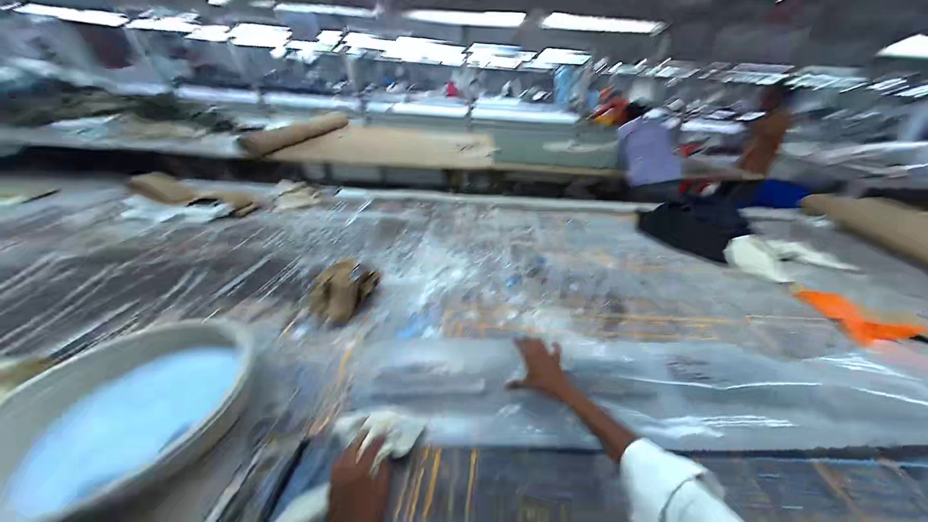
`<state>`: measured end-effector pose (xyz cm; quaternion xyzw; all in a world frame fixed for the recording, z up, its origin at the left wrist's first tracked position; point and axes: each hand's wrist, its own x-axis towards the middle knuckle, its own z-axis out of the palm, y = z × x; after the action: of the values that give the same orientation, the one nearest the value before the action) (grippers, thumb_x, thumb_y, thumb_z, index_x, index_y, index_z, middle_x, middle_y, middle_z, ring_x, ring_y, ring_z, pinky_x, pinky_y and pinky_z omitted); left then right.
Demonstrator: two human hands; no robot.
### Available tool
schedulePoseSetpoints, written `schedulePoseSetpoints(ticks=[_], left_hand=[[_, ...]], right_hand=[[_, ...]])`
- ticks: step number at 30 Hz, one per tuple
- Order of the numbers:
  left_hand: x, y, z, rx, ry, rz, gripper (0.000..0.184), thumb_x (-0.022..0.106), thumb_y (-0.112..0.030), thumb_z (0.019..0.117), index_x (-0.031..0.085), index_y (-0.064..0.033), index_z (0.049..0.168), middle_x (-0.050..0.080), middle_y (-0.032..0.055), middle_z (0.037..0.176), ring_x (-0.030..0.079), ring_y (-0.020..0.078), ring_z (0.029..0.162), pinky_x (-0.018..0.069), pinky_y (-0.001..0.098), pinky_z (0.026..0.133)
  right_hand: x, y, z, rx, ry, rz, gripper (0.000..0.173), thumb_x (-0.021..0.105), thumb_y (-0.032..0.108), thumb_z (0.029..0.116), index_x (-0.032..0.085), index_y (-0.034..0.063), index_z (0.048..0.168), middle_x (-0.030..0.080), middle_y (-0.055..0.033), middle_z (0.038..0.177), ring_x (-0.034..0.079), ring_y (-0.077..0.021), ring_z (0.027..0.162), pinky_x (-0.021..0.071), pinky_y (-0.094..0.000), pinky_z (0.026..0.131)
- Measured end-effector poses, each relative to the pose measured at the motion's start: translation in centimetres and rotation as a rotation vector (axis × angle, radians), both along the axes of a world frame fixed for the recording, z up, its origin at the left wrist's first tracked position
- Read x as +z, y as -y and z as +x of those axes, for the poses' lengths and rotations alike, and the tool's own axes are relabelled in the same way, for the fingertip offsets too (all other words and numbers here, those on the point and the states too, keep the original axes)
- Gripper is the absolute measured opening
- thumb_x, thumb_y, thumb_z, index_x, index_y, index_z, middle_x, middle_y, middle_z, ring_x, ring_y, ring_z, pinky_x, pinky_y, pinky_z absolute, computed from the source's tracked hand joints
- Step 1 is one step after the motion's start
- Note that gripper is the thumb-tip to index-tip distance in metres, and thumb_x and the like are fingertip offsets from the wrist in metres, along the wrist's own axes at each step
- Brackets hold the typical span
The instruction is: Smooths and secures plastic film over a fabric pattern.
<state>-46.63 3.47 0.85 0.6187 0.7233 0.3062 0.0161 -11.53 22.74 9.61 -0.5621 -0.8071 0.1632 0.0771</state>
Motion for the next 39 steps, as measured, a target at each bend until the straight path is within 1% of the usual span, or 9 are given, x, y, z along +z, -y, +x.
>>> schedulePoseSetpoints(ticks=[2,5,8,13,19,23,29,36,39], left_hand=[[-0.6,-0.1,-0.2,0.017,-0.001,0.059,0.032,0.066,-0.021,0.0929,0.075,-0.0062,0.121,0.064,0.0271,0.134,0.059,0.0515,0.125,0.0447,0.0672,0.105],[-0.1,-0.1,-0.5,0.069,0.118,0.038,0.03,0.067,-0.019,0.0949,0.074,-0.007,0.122,0.066,0.0239,0.131,0.06,0.0458,0.124,0.0466,0.0632,0.105],[0.9,0.4,-0.3,0.167,0.322,0.172,0.027,0.07,-0.014,0.095,0.073,-0.0009,0.118,0.068,0.0233,0.122,0.065,0.0402,0.115,0.051,0.0614,0.099],[5.2,0.9,1.5,0.348,0.354,0.266,0.029,0.071,-0.015,0.0958,0.072,0.0015,0.119,0.067,0.0246,0.123,0.064,0.0404,0.114,0.0504,0.0601,0.099],[6.5,-2.2,10.6,-0.029,0.031,0.164,0.036,0.077,-0.014,0.0879,0.074,-0.0126,0.124,0.066,0.0208,0.13,0.062,0.0413,0.12,0.0514,0.0588,0.099],[2.3,-4.3,14.5,-0.211,-0.088,-0.05,0.031,0.077,-0.017,0.0896,0.076,-0.0185,0.121,0.068,0.0127,0.131,0.063,0.0368,0.122,0.0506,0.0601,0.097],[2.8,-4.3,14.1,-0.235,-0.031,-0.123,0.029,0.071,-0.015,0.0932,0.075,-0.0165,0.122,0.068,0.0114,0.132,0.062,0.0353,0.123,0.0512,0.0595,0.096],[4.8,-4.5,16.8,-0.16,0.024,-0.217,0.026,0.067,-0.013,0.0971,0.073,-0.0095,0.122,0.065,0.0192,0.13,0.058,0.0441,0.119,0.0492,0.0631,0.093],[4.5,-3.9,22.5,-0.338,-0.009,-0.126,0.029,0.07,-0.014,0.0948,0.072,-0.0069,0.123,0.065,0.0226,0.131,0.06,0.0448,0.122,0.0508,0.0622,0.098]], right_hand=[[0.5,-0.5,-0.3,0.042,0.021,-0.056,0.11,0.089,0.051,0.0732,0.034,0.0121,0.16,0.044,-0.025,0.155,0.035,-0.0471,0.147,0.0107,-0.0812,0.113],[-0.1,-2.4,-0.5,0.078,-0.015,0.016,0.051,0.081,0.031,0.0868,0.069,0.0044,0.128,0.069,-0.0237,0.121,0.059,-0.0469,0.121,0.0237,-0.0785,0.108],[-0.4,-3.3,-0.9,0.067,-0.08,0.156,0.021,0.075,0.02,0.0927,0.075,0.0011,0.102,0.073,-0.0213,0.098,0.067,-0.0434,0.101,0.0322,-0.0743,0.101],[-1.3,-5.1,-0.7,0.034,-0.112,0.303,0.016,0.072,0.014,0.0931,0.073,-0.0004,0.102,0.072,-0.023,0.099,0.067,-0.0452,0.1,0.0329,-0.075,0.099],[-2.5,-5.6,-0.1,0.054,-0.1,0.332,0.018,0.072,0.013,0.0922,0.072,-0.0011,0.103,0.072,-0.0234,0.098,0.067,-0.0454,0.098,0.0334,-0.0744,0.1],[-1.6,-4.1,-0.2,0.124,-0.111,0.377,0.051,0.077,0.007,0.087,0.062,0.0041,0.135,0.062,-0.0277,0.129,0.057,-0.0515,0.122,0.0279,-0.0794,0.106],[-2.3,8.8,3.2,0.326,-0.246,0.476,0.025,0.055,0.009,0.099,0.074,0.0028,0.113,0.072,-0.0147,0.114,0.07,-0.0308,0.109,0.0565,-0.0485,0.096],[-9.8,12.6,9.9,0.134,-0.074,0.251,0.048,0.034,0.028,0.109,0.055,0.0121,0.149,0.051,-0.0038,0.156,0.043,-0.0265,0.147,0.035,-0.0552,0.118],[-9.2,12.0,10.0,0.132,-0.125,0.193,0.046,0.037,0.025,0.1079,0.057,0.0068,0.145,0.05,-0.0069,0.157,0.041,-0.0274,0.149,0.0298,-0.0548,0.121]])
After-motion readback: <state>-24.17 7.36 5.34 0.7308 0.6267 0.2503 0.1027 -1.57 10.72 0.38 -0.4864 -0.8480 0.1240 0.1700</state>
